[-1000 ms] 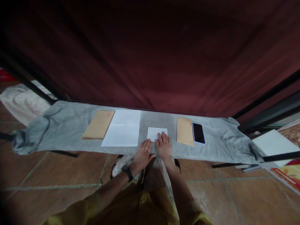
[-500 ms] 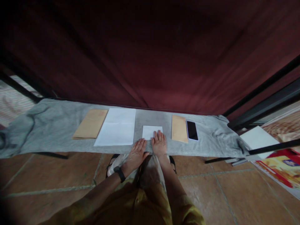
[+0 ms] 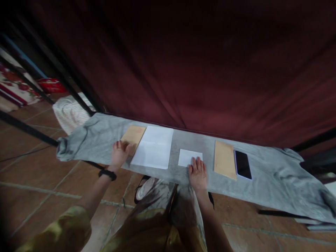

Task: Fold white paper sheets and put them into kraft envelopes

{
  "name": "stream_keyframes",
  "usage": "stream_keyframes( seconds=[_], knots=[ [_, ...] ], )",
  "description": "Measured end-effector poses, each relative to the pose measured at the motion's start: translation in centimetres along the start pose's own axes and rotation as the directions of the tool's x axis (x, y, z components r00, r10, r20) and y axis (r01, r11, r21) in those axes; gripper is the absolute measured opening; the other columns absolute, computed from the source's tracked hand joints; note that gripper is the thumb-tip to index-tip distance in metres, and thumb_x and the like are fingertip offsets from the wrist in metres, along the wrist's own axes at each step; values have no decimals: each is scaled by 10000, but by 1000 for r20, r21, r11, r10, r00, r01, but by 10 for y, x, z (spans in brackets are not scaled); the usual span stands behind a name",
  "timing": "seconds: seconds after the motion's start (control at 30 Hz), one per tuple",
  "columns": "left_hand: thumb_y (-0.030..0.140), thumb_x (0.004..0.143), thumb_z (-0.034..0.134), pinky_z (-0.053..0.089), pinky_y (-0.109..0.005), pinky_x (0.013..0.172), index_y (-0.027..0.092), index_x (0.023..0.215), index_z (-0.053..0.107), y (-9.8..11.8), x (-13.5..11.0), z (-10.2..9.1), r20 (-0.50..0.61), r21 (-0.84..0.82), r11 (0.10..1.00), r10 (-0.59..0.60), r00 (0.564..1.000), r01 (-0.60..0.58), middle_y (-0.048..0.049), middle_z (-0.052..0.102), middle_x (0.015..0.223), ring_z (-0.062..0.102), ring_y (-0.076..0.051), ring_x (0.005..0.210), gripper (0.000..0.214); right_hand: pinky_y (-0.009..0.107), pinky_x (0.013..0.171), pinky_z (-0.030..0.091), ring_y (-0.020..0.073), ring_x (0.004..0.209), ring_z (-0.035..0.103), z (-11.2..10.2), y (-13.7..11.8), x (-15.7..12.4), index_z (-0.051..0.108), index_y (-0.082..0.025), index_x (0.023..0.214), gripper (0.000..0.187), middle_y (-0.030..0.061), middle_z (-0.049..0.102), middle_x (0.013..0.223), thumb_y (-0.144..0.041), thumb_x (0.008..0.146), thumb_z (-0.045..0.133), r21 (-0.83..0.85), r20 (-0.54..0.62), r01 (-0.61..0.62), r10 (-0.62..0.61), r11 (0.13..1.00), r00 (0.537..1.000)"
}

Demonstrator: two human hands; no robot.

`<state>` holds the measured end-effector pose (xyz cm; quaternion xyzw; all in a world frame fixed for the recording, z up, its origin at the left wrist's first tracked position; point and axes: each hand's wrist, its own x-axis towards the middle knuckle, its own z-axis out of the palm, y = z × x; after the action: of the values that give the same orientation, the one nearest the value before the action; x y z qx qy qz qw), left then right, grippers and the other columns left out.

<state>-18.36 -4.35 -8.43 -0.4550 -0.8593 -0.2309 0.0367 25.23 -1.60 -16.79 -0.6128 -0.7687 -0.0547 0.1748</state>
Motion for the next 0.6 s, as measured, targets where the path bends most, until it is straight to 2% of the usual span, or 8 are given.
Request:
stream_keyframes(
  seconds=[0.07,0.17,0.23,0.3,0.4,0.47,0.6],
  knots=[
    [544,899,516,413,-521,1053,-14,1373,464,-21,20,-4,104,98,986,-146,984,136,-328,555,1357,504,-422,1319,734,482,1178,298,289,1459,384,2,0,0,449,-166,1519,558,145,397,1598,-411,1042,294,-9,-15,4,-4,1000,1000],
    [646,811,586,451,-492,964,70,1202,596,-35,30,-7,187,149,980,-162,969,135,-286,610,1255,560,-434,1225,695,478,1175,299,288,1445,404,3,0,-1,463,-172,1507,549,142,418,1587,-411,1041,299,-19,-38,19,-20,1000,999],
    [669,780,605,450,-481,942,100,1148,617,-36,30,-8,197,162,978,-165,966,134,-278,590,1268,542,-443,1234,677,469,1178,292,285,1439,411,3,0,-1,468,-171,1503,542,142,425,1582,-406,1041,309,-29,-38,22,-23,999,999],
    [667,771,609,443,-485,942,104,1155,600,-35,29,-10,180,143,975,-193,965,168,-279,578,1269,533,-443,1235,682,464,1183,283,283,1440,408,1,0,-1,468,-168,1503,540,144,419,1586,-400,1041,313,-40,-23,14,-15,999,1000],
    [670,748,629,435,-498,951,119,1121,574,-32,27,-15,118,29,982,-188,975,186,-263,594,1224,547,-432,1195,668,461,1188,271,289,1445,402,-1,-2,-1,470,-160,1504,547,150,406,1593,-401,1038,316,-55,6,12,-11,998,1000],
    [658,729,658,434,-502,950,148,1020,567,-32,25,-18,69,-88,978,-185,980,191,-240,607,1176,561,-419,1159,594,457,1190,265,290,1444,405,-2,-3,0,471,-158,1504,551,151,411,1589,-402,1035,316,-60,16,4,-3,998,1000],
    [551,721,716,394,-537,985,211,777,487,-30,24,-26,-3,-306,918,-268,964,254,-140,621,1035,528,-410,1176,414,459,1190,262,278,1443,409,-3,-4,0,464,-174,1510,547,134,420,1587,-395,1031,320,-53,16,-12,12,999,1000]
  ],
)
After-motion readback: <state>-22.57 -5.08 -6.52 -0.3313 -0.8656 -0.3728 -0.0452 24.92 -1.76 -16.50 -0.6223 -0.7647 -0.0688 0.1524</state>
